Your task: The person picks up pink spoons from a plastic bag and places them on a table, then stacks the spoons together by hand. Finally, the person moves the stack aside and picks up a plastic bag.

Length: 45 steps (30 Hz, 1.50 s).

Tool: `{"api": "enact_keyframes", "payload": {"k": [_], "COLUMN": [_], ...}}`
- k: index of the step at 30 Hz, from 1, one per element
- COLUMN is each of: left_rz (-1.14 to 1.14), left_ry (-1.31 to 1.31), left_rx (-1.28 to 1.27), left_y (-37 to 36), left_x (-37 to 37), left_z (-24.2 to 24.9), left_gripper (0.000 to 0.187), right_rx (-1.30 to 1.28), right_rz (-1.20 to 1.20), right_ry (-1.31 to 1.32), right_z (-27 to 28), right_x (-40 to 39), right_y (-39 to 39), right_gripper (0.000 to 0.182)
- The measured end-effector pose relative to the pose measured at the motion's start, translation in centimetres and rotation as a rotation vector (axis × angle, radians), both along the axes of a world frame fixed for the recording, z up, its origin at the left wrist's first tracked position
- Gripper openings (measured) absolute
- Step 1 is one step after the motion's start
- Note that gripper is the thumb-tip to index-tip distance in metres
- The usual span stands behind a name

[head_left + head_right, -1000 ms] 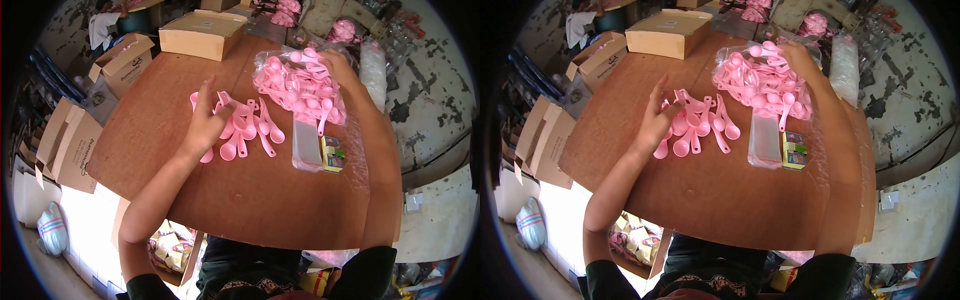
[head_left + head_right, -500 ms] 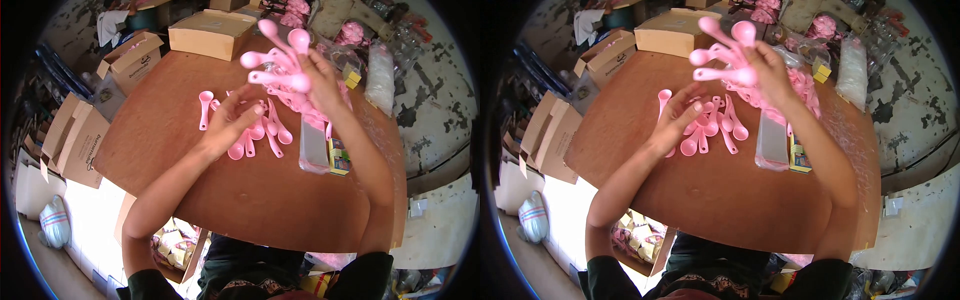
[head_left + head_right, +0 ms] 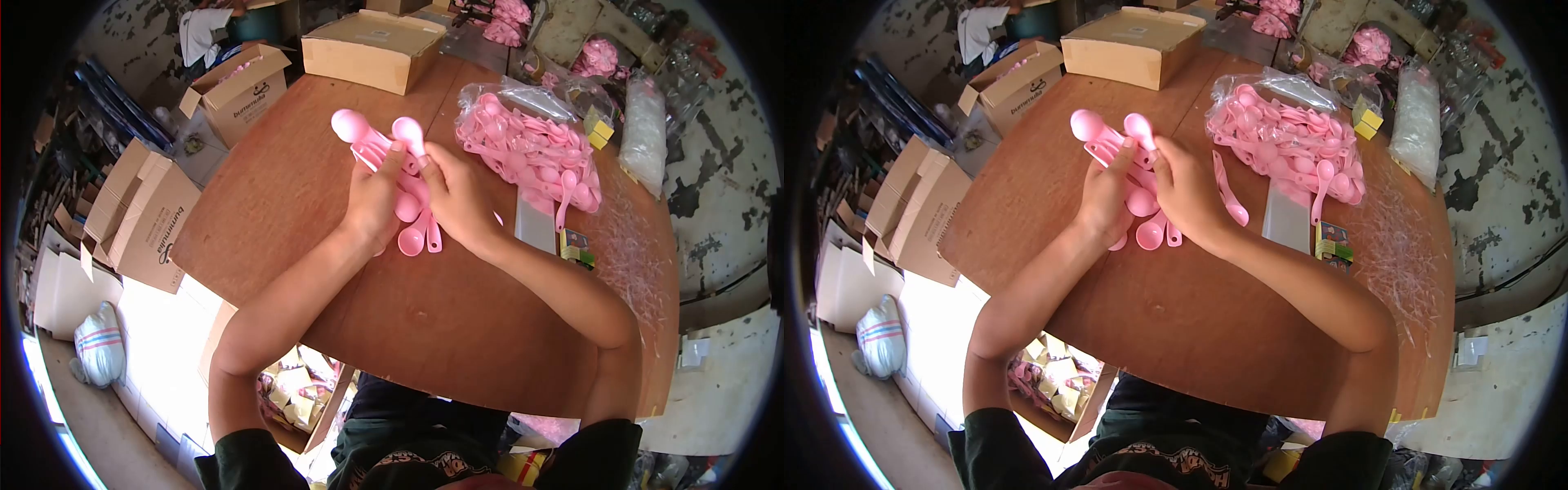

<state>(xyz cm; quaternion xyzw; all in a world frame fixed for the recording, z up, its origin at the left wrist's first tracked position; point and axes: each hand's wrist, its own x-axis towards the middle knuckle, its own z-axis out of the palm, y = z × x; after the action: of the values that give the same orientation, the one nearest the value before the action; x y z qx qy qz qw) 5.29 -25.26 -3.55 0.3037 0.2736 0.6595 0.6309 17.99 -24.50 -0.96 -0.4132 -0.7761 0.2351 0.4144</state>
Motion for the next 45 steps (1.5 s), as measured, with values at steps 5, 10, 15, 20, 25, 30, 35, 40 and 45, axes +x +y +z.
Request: {"api": "enact_keyframes", "payload": {"k": [5,10,15,20,25,30,35,40,45], "left_rz": [-0.051,-0.086,-0.011,-0.004,0.053,0.094,0.061,0.057,0.030], "left_ry": [0.225,0.207,0.241,0.351,0.402,0.404,0.384,0.422,0.434], "left_rx": [-0.054,-0.077,0.051,0.050,0.007,0.016,0.030,0.062,0.061], "left_y": [0.4,0.7,1.1,0.4,-0.4,0.1,0.0,0.1,-0.1], "left_x": [-0.8,-1.0,-1.0,-1.2,-1.1,-1.1,-1.1,-1.2,-1.3], "left_z": [0.0,0.2,0.1,1.0,2.1,1.4,1.5,1.1,1.3], "left_gripper": [0.026,0.034,0.044,0.062,0.082,0.077,0.075,0.073,0.070], "right_rx": [0.279,0.259,0.183,-0.205,-0.354,-0.463,-0.364,-0.060,0.219], "right_rz": [-0.032,-0.080,-0.320,-0.135,-0.035,-0.116,-0.094,-0.273,-0.185], "right_ry": [-0.233,-0.245,-0.336,-0.692,-0.840,-0.921,-1.073,-1.247,-0.941], "right_z": [-1.2,1.4,5.1,4.6,4.1,3.4,3.8,4.4,4.5], "right_x": [1.6,6.2,14.0,17.6,17.3,17.4,17.0,15.7,18.6], "right_y": [1.5,7.1,14.6,18.7,21.0,22.2,20.6,18.2,18.4], "right_gripper": [0.017,0.014,0.028,0.071,0.091,0.093,0.080,0.062,0.034]}}
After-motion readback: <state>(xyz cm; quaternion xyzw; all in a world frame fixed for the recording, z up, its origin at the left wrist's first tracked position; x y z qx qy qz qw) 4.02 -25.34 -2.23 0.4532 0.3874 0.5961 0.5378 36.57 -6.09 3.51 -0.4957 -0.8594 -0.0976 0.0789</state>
